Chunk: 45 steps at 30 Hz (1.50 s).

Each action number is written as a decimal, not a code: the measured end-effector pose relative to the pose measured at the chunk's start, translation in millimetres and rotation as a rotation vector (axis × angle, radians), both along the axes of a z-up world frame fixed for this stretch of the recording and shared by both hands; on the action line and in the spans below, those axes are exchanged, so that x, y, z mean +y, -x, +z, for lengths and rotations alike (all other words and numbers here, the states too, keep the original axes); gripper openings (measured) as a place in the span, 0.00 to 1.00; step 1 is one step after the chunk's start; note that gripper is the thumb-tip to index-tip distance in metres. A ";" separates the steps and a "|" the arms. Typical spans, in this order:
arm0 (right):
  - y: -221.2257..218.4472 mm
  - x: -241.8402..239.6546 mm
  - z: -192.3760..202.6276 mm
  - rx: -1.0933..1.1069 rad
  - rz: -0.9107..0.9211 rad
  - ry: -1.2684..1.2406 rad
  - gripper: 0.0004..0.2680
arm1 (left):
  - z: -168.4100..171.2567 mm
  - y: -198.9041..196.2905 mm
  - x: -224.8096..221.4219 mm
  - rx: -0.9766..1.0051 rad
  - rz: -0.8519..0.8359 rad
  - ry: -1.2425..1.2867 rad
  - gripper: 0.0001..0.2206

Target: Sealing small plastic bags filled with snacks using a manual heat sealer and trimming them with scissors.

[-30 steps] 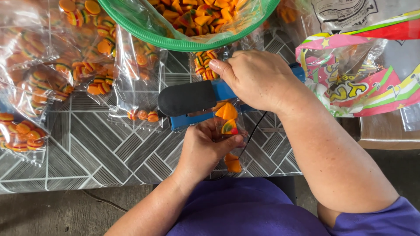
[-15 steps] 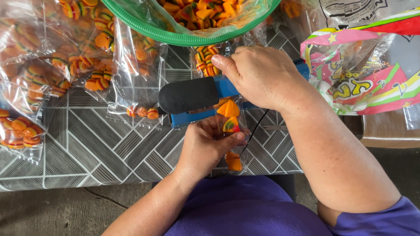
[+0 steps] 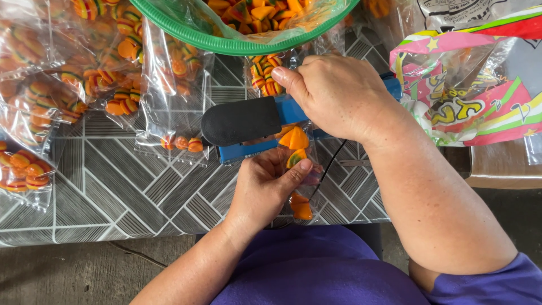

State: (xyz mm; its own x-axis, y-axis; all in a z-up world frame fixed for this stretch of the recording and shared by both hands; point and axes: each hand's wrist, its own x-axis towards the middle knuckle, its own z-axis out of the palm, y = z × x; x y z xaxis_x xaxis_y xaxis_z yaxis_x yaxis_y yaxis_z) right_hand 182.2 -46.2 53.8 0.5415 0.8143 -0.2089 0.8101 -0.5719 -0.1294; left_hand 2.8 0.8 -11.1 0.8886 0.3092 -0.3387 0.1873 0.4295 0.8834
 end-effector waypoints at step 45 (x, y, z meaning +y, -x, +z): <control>37.1 -169.5 -14.5 -0.071 -0.129 -0.465 0.03 | 1.3 15.4 -15.9 0.066 0.090 -0.026 0.24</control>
State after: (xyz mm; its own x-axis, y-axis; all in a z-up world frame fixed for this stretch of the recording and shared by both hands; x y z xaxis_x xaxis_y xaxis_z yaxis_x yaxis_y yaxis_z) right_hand 145.1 -215.8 39.3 0.6439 0.7378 0.2024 0.7524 -0.5628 -0.3422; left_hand -12.5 -15.2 -9.8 0.8329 0.3957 -0.3869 0.2076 0.4247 0.8812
